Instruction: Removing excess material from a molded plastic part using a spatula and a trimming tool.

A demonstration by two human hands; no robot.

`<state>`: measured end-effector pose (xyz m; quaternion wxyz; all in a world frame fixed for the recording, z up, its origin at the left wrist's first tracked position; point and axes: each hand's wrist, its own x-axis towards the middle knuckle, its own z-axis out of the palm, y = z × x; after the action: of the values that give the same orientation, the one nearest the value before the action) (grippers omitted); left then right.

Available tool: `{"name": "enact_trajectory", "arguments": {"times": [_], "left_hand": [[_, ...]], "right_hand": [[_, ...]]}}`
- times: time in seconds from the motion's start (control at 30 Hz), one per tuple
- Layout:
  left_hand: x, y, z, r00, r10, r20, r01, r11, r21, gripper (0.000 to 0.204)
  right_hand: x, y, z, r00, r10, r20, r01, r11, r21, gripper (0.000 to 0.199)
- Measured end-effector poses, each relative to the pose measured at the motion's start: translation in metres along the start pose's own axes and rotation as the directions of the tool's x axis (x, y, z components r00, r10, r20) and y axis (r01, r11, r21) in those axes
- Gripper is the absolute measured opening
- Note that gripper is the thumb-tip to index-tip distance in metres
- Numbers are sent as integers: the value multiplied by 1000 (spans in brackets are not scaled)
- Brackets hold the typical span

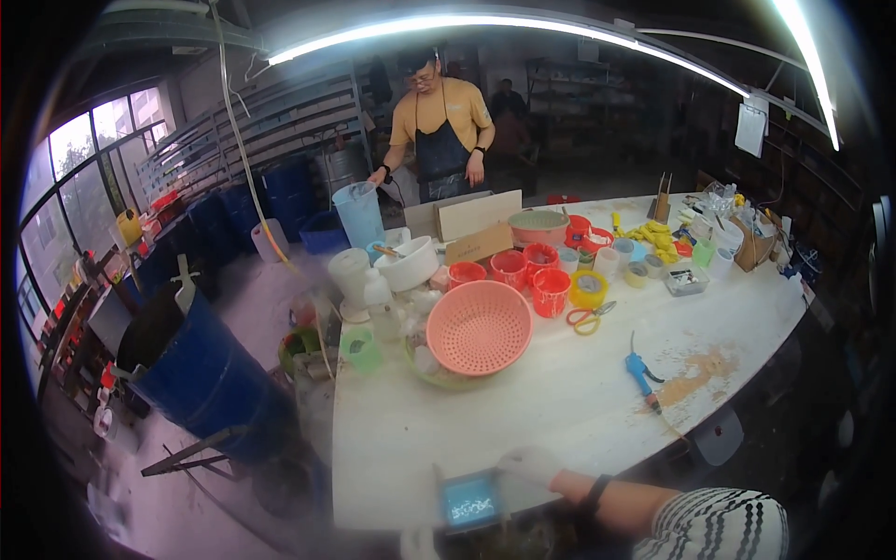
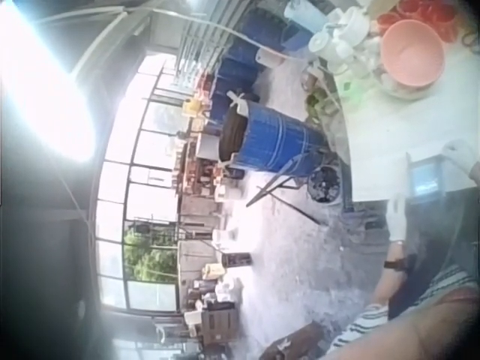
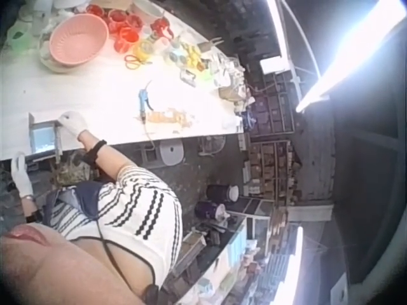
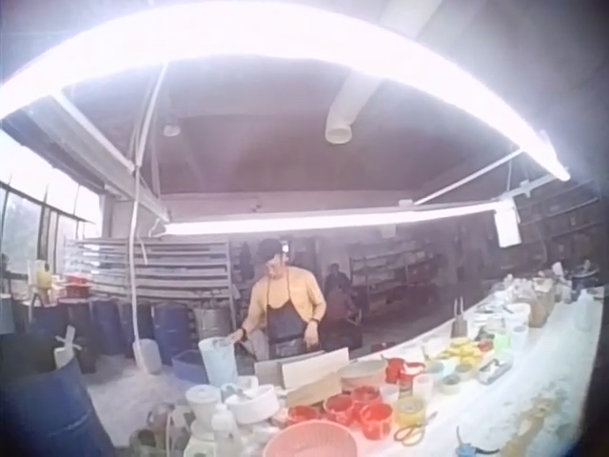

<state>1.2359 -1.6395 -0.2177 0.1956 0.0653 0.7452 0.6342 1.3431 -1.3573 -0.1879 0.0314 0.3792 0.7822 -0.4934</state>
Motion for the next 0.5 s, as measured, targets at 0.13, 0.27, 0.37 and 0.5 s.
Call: {"name": "enact_trajectory", "arguments": {"times": [0.13,0.27,0.37,0.5], "left_hand": [[-10,4,-1,999,-46,-16,45,998,-44,30],[-4,-12,-3,999,-5,-51,6,1000,21,24],[9,-19,4,998,52,-44,-51,998,38,16],[11,-12,7,997,22,-71,-23,1000,-20,21]], "right_hand": [[-12,0,6,995,-60,-75,61,998,12,45],[-3,11,14,992,-79,-103,79,997,2,44],[-6,1,0,989,-54,-138,56,998,16,43],[-4,-17,-6,995,2,-102,4,998,63,42]]}}
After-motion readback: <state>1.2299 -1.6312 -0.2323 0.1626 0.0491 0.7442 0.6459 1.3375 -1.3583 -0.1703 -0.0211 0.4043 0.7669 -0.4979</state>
